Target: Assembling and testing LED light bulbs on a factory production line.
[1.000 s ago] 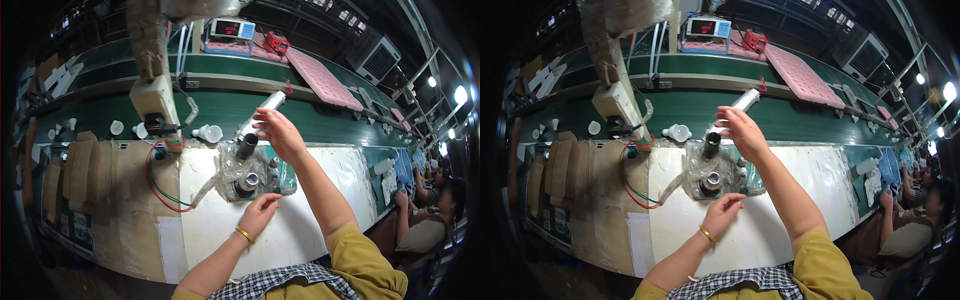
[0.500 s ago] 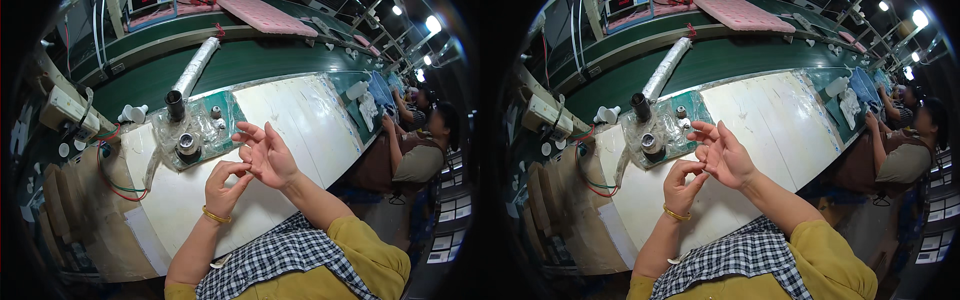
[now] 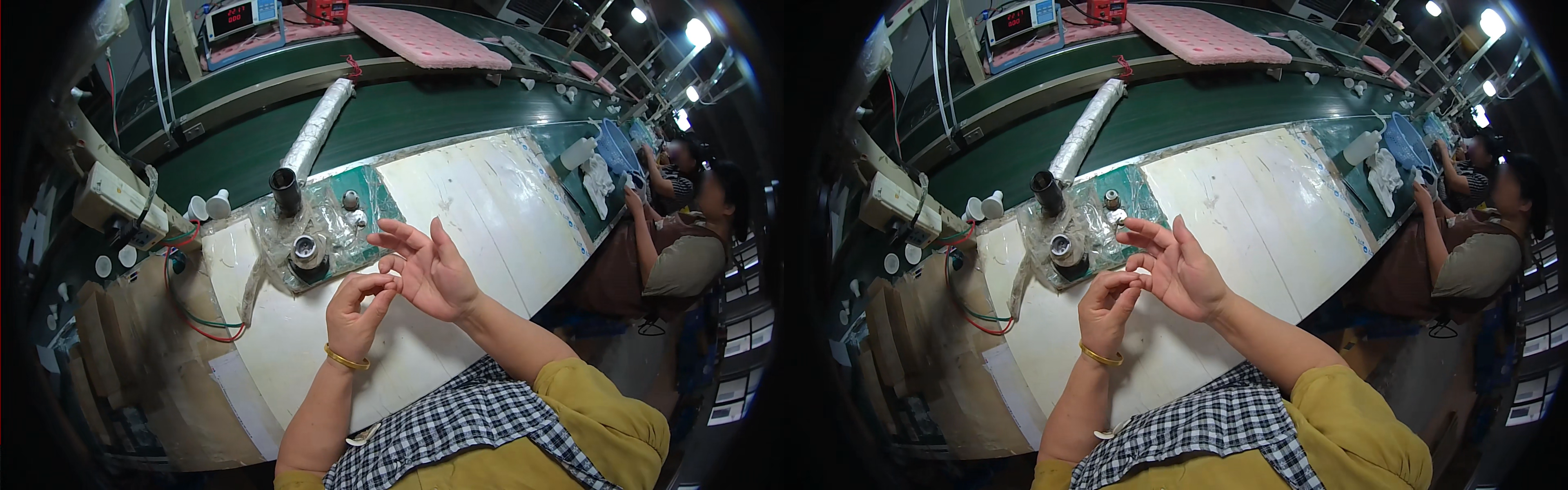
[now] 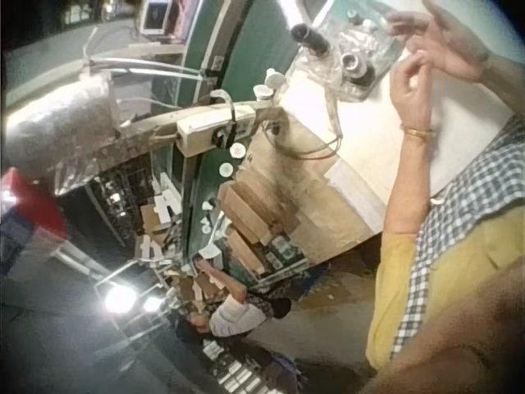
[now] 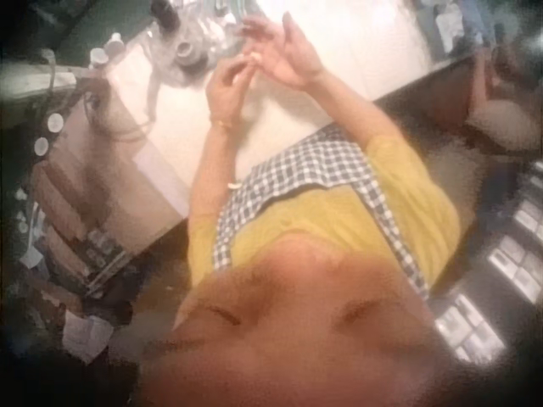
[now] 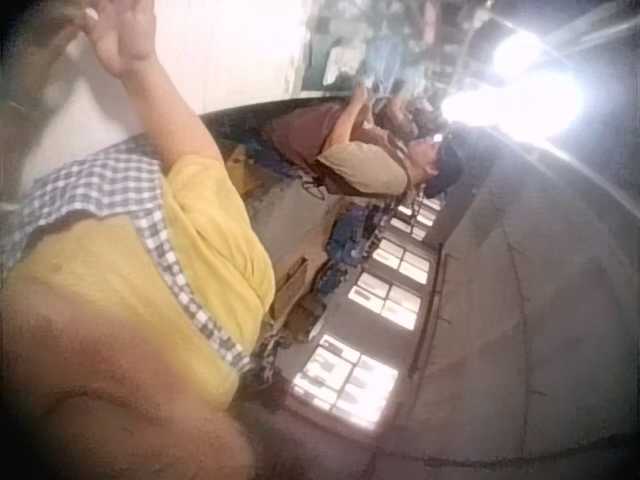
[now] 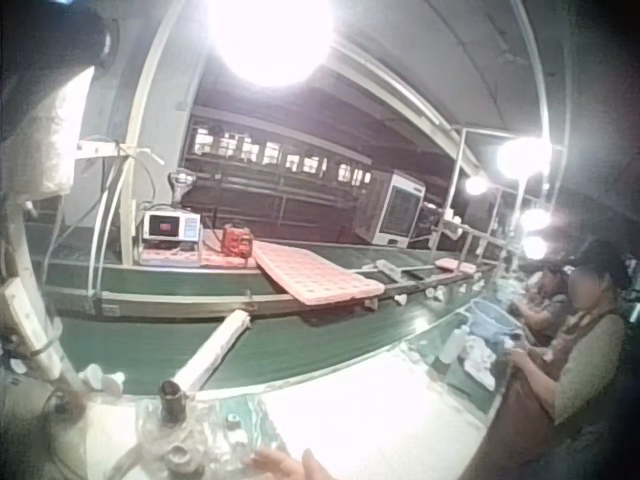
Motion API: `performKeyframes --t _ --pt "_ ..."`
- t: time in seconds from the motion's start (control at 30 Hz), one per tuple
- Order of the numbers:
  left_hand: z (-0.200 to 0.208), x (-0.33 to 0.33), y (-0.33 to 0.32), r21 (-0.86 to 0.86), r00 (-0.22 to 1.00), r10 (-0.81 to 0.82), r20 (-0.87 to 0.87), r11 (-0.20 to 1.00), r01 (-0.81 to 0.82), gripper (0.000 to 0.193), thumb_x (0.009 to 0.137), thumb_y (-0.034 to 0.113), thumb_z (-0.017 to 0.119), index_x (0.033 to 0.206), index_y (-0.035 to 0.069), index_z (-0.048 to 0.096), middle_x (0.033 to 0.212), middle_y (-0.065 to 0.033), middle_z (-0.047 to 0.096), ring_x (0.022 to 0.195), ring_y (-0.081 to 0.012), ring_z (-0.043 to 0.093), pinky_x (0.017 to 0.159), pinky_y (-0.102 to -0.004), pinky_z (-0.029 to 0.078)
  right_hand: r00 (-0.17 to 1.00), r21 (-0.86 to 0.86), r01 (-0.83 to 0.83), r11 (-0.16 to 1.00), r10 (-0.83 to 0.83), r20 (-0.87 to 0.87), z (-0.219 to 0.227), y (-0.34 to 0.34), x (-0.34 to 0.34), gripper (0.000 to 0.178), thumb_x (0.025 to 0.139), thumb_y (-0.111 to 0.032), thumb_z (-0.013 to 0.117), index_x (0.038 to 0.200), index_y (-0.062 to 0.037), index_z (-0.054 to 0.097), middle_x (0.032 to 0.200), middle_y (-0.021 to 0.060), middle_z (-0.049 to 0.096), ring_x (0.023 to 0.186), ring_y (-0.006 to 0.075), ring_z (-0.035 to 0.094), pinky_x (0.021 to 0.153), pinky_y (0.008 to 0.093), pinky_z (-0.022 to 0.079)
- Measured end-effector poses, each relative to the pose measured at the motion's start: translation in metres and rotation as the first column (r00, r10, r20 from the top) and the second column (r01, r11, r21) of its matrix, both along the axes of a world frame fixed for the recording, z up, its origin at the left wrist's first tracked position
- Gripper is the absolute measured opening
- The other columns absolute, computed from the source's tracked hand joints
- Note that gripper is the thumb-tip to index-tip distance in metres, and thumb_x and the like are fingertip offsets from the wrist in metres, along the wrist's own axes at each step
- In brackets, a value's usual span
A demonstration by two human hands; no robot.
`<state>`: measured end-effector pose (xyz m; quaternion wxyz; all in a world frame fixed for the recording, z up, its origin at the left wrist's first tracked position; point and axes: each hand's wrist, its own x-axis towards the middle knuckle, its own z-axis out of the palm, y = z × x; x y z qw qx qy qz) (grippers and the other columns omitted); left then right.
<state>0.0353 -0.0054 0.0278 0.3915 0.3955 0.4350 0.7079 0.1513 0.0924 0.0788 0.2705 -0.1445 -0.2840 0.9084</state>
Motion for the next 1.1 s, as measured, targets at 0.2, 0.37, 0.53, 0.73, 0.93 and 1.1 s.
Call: performKeyframes --t 0.2,0.37,0.53,0.73,0.93,1.1 --pt "-0.009 -0.003 -0.005 -0.065 0.974 -0.042 0.223 0.996 0.058 0.009 0.089 0.005 0.059 0.097 0.004 0.057 0.092 -0.0027 0.059 0.081 -0.0101 0.055 0.075 -0.0236 0.045 0.999 0.036 -0.044 0.998 0.043 0.01 -0.011 -0.007 -0.008 0.063 0.098 -0.053 0.026 0.138 -0.0045 0.035 0.135 0.0118 0.041 0.114 0.0225 0.048 0.096 0.038 0.043" --pt "-0.018 -0.005 -0.001 -0.059 0.938 -0.118 0.325 0.988 0.145 0.009 0.093 0.015 0.054 0.094 0.006 0.054 0.089 -0.0022 0.056 0.079 -0.0104 0.05 0.073 -0.0266 0.042 0.991 0.255 -0.019 0.967 -0.015 0.133 -0.019 -0.016 0.001 0.059 0.099 -0.047 0.031 0.139 -0.0043 0.033 0.136 0.011 0.04 0.121 0.0222 0.044 0.096 0.0369 0.041" --pt "-0.029 -0.008 0.001 -0.067 0.91 -0.16 0.381 0.978 0.2 0.01 0.093 0.015 0.054 0.096 0.006 0.054 0.091 -0.002 0.057 0.08 -0.0104 0.051 0.074 -0.0265 0.042 0.959 0.677 -0.043 0.735 -0.159 0.233 -0.027 -0.028 0.007 0.057 0.097 -0.044 0.04 0.138 -0.0051 0.037 0.14 0.0125 0.037 0.127 0.0245 0.038 0.101 0.0383 0.035" --pt "-0.018 -0.008 0.001 -0.1 0.964 -0.107 0.244 0.986 0.134 0.017 0.096 0.016 0.051 0.107 0.003 0.053 0.101 -0.0039 0.056 0.091 -0.0124 0.054 0.083 -0.0265 0.044 0.917 0.968 -0.228 -0.1 -0.357 0.179 -0.028 -0.035 0.005 0.052 0.088 -0.03 0.06 0.133 -0.0086 0.045 0.142 0.0166 0.033 0.131 0.0343 0.034 0.108 0.0436 0.029" --pt "-0.015 -0.002 0.004 -0.199 0.964 -0.032 0.263 0.976 0.087 0.019 0.096 0.011 0.049 0.112 0.001 0.055 0.091 -0.0022 0.057 0.084 -0.0093 0.054 0.076 -0.0237 0.046 0.917 0.936 -0.297 -0.191 -0.33 0.223 -0.028 -0.019 0.004 0.056 0.087 -0.038 0.06 0.135 -0.0116 0.046 0.143 0.0171 0.035 0.133 0.0357 0.031 0.11 0.047 0.025" --pt "-0.017 -0.008 0.002 -0.24 0.929 0.02 0.37 0.968 0.075 0.024 0.095 0.008 0.049 0.117 -0.001 0.053 0.081 -0.0001 0.054 0.075 -0.0065 0.052 0.076 -0.0252 0.048 0.604 0.848 -0.126 -0.514 -0.718 -0.346 0.053 0.059 0.01 0.061 0.094 -0.045 0.046 0.142 -0.0086 0.037 0.148 0.0152 0.031 0.139 0.034 0.024 0.112 0.0443 0.019"
